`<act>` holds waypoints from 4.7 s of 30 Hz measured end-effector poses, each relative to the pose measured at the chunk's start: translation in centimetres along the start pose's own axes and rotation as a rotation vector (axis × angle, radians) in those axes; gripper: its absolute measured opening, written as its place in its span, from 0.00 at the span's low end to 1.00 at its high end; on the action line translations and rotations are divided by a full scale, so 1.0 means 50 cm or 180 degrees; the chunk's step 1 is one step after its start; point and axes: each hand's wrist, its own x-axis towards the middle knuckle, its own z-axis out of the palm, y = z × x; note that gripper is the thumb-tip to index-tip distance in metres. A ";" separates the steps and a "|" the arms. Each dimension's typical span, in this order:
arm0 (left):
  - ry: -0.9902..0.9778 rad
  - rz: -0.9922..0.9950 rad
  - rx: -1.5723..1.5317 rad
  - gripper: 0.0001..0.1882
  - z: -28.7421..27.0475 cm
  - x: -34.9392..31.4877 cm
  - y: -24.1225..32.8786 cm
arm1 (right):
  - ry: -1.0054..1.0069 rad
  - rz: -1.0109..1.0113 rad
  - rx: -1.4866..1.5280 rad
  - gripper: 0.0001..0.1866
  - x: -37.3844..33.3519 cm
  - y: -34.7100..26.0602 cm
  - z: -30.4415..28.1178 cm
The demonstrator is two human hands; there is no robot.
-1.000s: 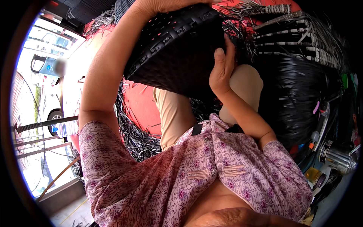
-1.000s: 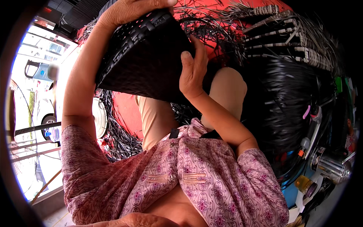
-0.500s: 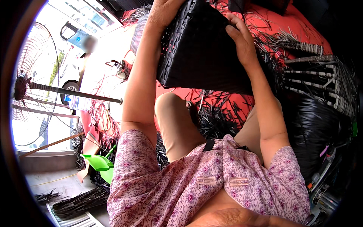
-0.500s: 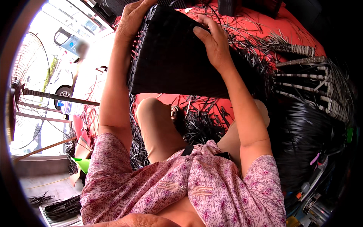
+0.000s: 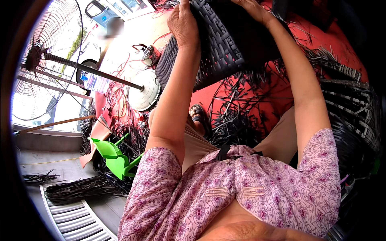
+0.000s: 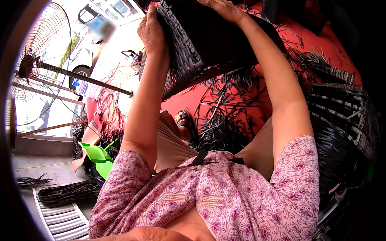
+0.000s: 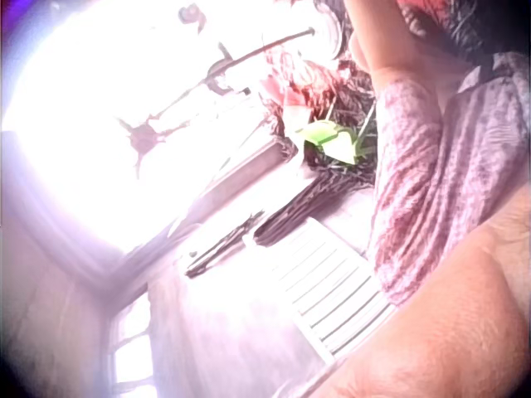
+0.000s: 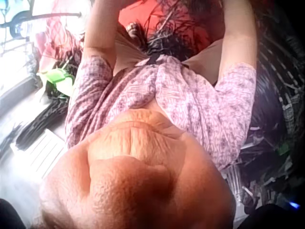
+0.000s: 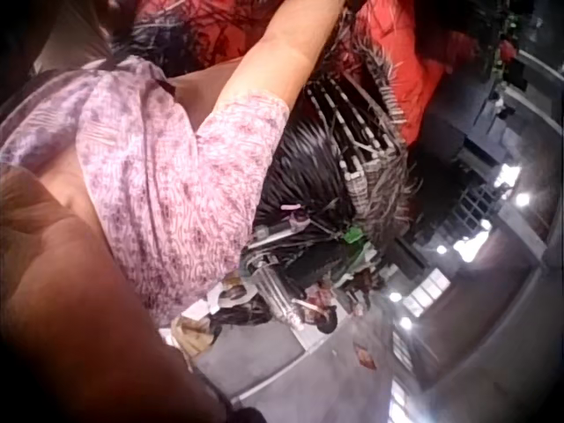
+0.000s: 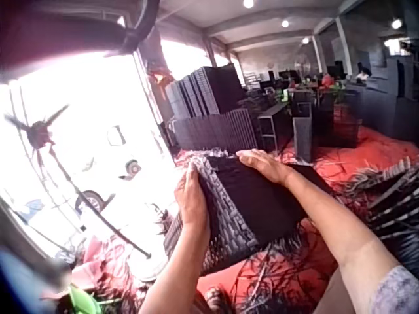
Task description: The person sits on the floor and assembles a black plastic basket. They use a staple gun to attach black plastic strips to the basket's frame, securing the woven structure. The person handles the basket and strips, repeatedly using the tool to fasten the components together.
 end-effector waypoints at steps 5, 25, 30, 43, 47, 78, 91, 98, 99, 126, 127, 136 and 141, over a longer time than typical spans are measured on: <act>0.0281 0.0131 -0.0120 0.18 -0.028 -0.010 -0.017 | -0.0617 0.1422 -0.0264 0.38 0.047 -0.046 0.014; -0.0045 -0.0280 0.0262 0.18 -0.157 -0.325 0.037 | 0.3085 0.2302 0.1023 0.21 -0.411 -0.172 -0.042; -0.0228 -0.0710 0.0108 0.19 -0.156 -0.440 0.080 | 0.2139 0.2765 0.4792 0.23 -0.414 -0.395 0.015; -0.0596 -0.1107 -0.0007 0.22 -0.242 -0.621 -0.037 | 0.1783 0.3688 0.4005 0.19 -0.468 -0.366 0.083; -0.0705 -0.0681 0.0519 0.26 -0.231 -0.614 -0.038 | 0.1491 0.3049 0.5289 0.21 -0.477 -0.348 0.087; -0.0424 0.1528 0.1323 0.44 -0.196 -0.405 0.066 | 0.2565 0.3335 0.4449 0.14 -0.439 -0.348 -0.043; -0.0667 -0.0943 -0.0650 0.27 -0.179 -0.423 0.053 | 0.3079 0.3441 0.4317 0.14 -0.467 -0.330 -0.020; -0.0641 -0.1094 -0.0387 0.24 -0.187 -0.414 0.056 | 0.3099 0.3465 0.4190 0.15 -0.466 -0.333 -0.012; -0.0622 -0.1112 -0.0414 0.24 -0.186 -0.414 0.055 | 0.3121 0.3497 0.4172 0.15 -0.465 -0.336 -0.012; -0.2776 0.0039 0.0609 0.08 -0.149 -0.207 0.104 | 0.3495 0.3616 0.4036 0.16 -0.431 -0.400 -0.022; -0.2773 -0.0419 0.0604 0.09 -0.145 -0.200 0.104 | 0.3459 0.3523 0.4038 0.15 -0.434 -0.395 -0.020; -0.2716 -0.1277 0.0124 0.12 -0.144 -0.190 0.084 | 0.3083 0.2888 0.4894 0.15 -0.473 -0.375 -0.018; -0.2821 -0.1123 0.0089 0.10 -0.142 -0.182 0.072 | 0.3501 0.3524 0.4359 0.14 -0.455 -0.373 -0.018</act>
